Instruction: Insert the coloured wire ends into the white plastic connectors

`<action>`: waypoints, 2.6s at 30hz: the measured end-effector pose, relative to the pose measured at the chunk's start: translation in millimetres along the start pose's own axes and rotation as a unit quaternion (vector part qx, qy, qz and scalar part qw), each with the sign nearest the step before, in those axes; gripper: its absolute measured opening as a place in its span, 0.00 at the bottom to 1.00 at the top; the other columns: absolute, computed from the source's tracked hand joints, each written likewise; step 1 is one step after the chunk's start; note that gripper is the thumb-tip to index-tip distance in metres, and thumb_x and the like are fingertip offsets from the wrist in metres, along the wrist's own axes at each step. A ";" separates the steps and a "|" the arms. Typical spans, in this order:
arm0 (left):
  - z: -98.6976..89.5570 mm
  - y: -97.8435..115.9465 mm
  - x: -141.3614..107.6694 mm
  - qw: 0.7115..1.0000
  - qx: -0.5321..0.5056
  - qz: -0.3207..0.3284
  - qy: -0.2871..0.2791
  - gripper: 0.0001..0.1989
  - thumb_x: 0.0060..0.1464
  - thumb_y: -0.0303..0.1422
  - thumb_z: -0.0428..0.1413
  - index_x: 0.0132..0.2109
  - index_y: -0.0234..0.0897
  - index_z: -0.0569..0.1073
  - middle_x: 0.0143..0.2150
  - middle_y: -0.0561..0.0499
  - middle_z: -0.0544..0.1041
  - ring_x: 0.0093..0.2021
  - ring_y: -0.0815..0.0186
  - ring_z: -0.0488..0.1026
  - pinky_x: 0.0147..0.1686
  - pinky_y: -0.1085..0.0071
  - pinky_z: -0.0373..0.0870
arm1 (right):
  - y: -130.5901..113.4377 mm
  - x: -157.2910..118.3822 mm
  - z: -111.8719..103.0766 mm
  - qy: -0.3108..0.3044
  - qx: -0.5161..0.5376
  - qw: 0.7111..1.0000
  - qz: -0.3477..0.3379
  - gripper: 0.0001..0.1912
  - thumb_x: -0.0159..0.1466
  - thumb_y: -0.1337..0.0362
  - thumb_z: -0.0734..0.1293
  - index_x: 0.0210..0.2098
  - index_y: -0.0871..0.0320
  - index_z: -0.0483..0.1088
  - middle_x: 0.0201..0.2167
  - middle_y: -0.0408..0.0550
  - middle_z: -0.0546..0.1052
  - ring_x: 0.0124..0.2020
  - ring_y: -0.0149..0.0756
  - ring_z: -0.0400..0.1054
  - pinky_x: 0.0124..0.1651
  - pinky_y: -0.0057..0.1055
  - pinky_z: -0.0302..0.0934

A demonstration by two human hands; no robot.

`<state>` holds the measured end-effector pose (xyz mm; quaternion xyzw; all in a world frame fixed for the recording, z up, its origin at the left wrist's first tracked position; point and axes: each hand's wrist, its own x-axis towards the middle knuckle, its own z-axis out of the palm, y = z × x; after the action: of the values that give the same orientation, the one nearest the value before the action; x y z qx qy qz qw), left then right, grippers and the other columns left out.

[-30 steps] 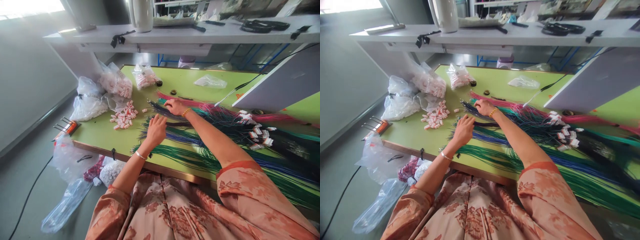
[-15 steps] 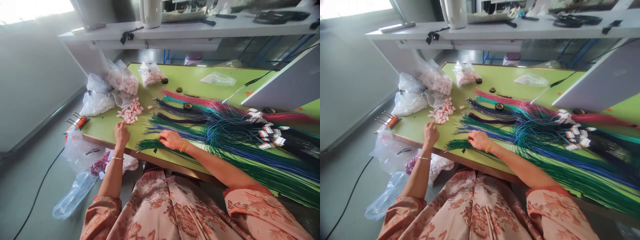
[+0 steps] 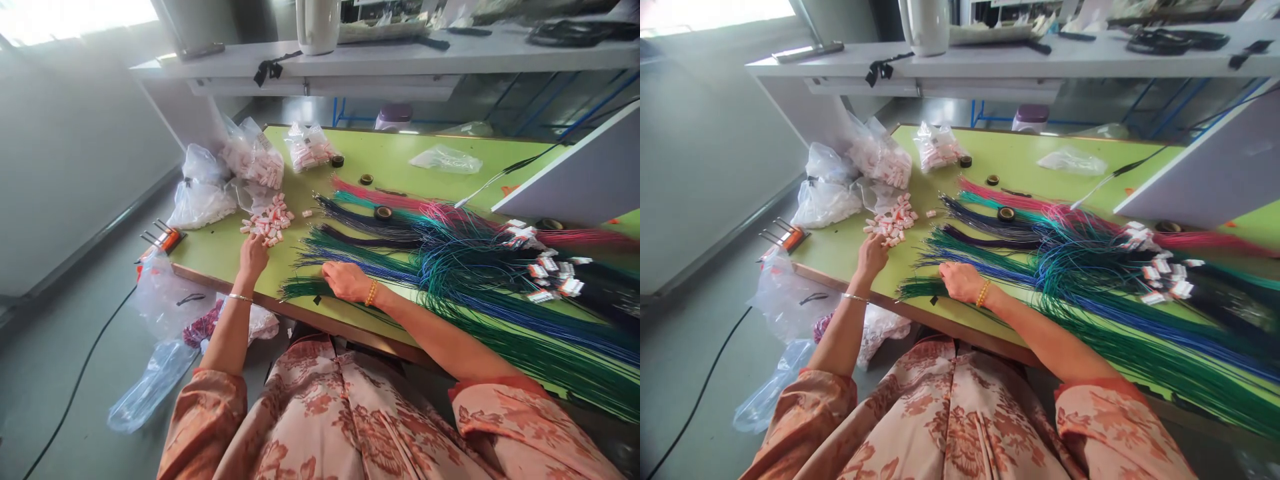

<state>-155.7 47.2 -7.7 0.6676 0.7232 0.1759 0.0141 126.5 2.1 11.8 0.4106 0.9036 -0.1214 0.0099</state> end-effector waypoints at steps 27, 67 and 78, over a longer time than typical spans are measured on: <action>-41.4 59.8 -81.6 0.638 -0.744 -0.155 -0.120 0.23 0.45 0.36 0.67 0.49 0.37 0.77 0.33 0.52 0.75 0.35 0.71 0.75 0.39 0.74 0.73 | -41.2 23.5 -23.6 0.141 0.448 0.880 -0.073 0.07 0.58 0.62 0.63 0.28 0.60 0.68 0.21 0.38 0.66 0.23 0.26 0.55 0.28 0.24 0.51; -17.0 128.5 -103.6 0.664 -0.717 -0.190 -0.089 0.20 0.35 0.40 0.71 0.34 0.35 0.76 0.29 0.53 0.77 0.28 0.74 0.72 0.28 0.77 0.67 | -24.8 -22.4 -5.5 0.196 0.264 0.944 -0.005 0.09 0.61 0.65 0.58 0.26 0.58 0.66 0.24 0.45 0.70 0.25 0.30 0.58 0.32 0.27 0.51; -15.0 119.9 -110.1 0.677 -0.700 -0.201 -0.112 0.21 0.36 0.40 0.71 0.37 0.35 0.76 0.31 0.52 0.78 0.30 0.72 0.73 0.31 0.75 0.69 | 6.8 -18.2 -21.4 0.157 0.309 0.938 -0.023 0.12 0.64 0.62 0.60 0.33 0.60 0.72 0.26 0.43 0.73 0.26 0.28 0.61 0.32 0.25 0.53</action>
<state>-32.4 -57.7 15.5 0.3161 0.4989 0.5472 0.5931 145.3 -2.2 33.2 0.3867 0.8207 -0.3286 -0.2627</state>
